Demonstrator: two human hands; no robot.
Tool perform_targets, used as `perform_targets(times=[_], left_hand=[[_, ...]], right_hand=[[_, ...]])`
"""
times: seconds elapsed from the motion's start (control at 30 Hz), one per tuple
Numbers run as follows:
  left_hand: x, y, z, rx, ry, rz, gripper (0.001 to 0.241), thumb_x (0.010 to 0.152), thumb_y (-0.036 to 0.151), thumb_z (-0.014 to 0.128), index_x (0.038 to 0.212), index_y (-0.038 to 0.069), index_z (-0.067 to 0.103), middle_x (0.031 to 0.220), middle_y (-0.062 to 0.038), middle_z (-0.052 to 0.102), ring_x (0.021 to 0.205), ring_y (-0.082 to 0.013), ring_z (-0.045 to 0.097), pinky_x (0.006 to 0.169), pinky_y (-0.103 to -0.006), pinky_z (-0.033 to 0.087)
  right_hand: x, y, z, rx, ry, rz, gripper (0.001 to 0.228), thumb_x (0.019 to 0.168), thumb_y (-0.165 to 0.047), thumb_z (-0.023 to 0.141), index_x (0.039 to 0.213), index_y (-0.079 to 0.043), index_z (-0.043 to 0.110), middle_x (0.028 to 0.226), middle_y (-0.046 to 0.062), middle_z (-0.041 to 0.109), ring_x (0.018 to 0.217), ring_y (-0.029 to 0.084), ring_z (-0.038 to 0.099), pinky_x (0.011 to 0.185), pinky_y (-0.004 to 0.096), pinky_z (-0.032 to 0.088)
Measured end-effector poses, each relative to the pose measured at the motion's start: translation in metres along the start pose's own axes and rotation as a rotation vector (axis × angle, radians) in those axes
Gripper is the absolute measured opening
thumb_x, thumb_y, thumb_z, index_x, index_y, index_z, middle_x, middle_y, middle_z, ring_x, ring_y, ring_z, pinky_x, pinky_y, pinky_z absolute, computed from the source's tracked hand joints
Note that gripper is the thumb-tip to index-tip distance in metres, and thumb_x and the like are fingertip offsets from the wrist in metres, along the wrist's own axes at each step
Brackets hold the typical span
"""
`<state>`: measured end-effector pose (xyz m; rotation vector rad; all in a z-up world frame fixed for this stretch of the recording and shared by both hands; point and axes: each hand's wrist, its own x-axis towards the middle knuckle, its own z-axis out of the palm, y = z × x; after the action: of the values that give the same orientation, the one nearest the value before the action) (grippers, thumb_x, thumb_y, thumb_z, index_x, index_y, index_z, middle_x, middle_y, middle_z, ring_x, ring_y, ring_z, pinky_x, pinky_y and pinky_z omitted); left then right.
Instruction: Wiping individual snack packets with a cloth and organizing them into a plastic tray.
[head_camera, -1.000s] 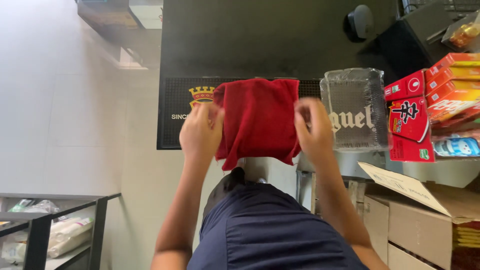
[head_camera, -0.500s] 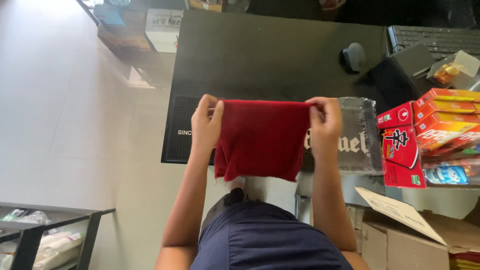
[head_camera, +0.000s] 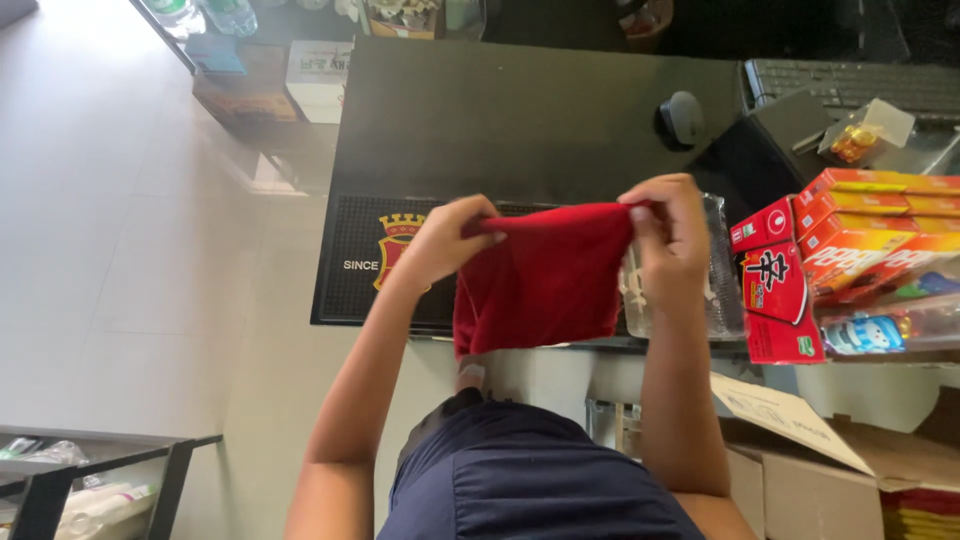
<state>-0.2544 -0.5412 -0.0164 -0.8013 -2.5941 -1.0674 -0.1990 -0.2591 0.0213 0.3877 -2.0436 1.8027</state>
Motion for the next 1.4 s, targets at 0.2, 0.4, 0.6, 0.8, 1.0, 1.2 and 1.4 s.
perform_targets(times=[0.2,0.4,0.6,0.8,1.0,1.2,1.4], left_hand=[[0.004,0.013,-0.044,-0.417,-0.143,-0.256,0.027,0.086,0.01,0.08,0.105,0.004,0.062,0.09,-0.005,0.064,0.08,-0.0143,0.06,0.07,-0.0295,0.051],[0.0,0.033,-0.062,-0.284,0.006,-0.051,0.025,0.094,0.001,0.074,0.111,0.003,0.055,0.1,-0.008,0.061,0.09,-0.0172,0.057,0.08,-0.0315,0.05],[-0.015,0.103,-0.096,-0.34,0.002,-0.092,0.03,0.089,-0.001,0.074,0.112,0.003,0.055,0.105,-0.009,0.066,0.093,-0.0217,0.064,0.082,-0.0313,0.052],[-0.021,0.115,-0.1,-0.266,0.058,0.124,0.024,0.087,0.002,0.08,0.102,0.002,0.062,0.099,-0.007,0.066,0.086,-0.0186,0.063,0.076,-0.0295,0.049],[0.0,0.085,-0.072,-0.079,0.225,-0.13,0.025,0.091,0.007,0.086,0.1,0.002,0.063,0.09,-0.005,0.063,0.071,-0.0154,0.058,0.063,-0.026,0.046],[-0.022,0.061,-0.052,0.058,0.284,-0.07,0.027,0.084,0.007,0.088,0.098,0.006,0.065,0.098,-0.005,0.066,0.088,-0.0202,0.065,0.068,-0.026,0.056],[-0.064,0.064,-0.044,-0.148,-0.225,-0.158,0.032,0.07,0.018,0.091,0.09,0.005,0.069,0.09,-0.007,0.07,0.086,-0.0231,0.065,0.075,-0.0369,0.052]], right_hand=[[0.0,0.011,-0.016,-0.01,0.222,0.061,0.007,0.11,0.001,0.056,0.112,-0.005,0.059,0.1,-0.002,0.052,0.087,0.005,0.049,0.078,0.021,0.042],[-0.005,0.022,-0.014,0.063,0.331,0.102,0.005,0.111,-0.002,0.058,0.111,-0.007,0.059,0.091,-0.003,0.048,0.075,0.005,0.039,0.067,0.022,0.031],[-0.011,-0.004,-0.029,0.196,0.213,-0.14,0.006,0.114,-0.004,0.059,0.111,-0.002,0.054,0.109,0.004,0.051,0.089,0.013,0.052,0.08,0.024,0.047],[-0.01,-0.017,-0.035,0.362,0.261,-0.18,0.016,0.117,-0.01,0.066,0.112,0.0,0.053,0.104,0.004,0.05,0.084,0.011,0.05,0.078,0.023,0.044],[0.013,0.019,-0.02,-0.209,0.235,-0.1,0.003,0.113,0.004,0.058,0.113,0.001,0.056,0.112,0.006,0.051,0.107,0.014,0.056,0.097,0.029,0.052],[0.002,0.028,-0.018,-0.388,0.161,-0.06,0.016,0.101,0.011,0.064,0.108,-0.003,0.063,0.107,0.008,0.057,0.1,0.017,0.06,0.086,0.031,0.05],[-0.031,0.006,-0.042,-0.757,-0.007,-0.155,0.021,0.086,0.01,0.063,0.093,-0.009,0.068,0.096,0.006,0.07,0.098,0.027,0.059,0.086,0.038,0.047]])
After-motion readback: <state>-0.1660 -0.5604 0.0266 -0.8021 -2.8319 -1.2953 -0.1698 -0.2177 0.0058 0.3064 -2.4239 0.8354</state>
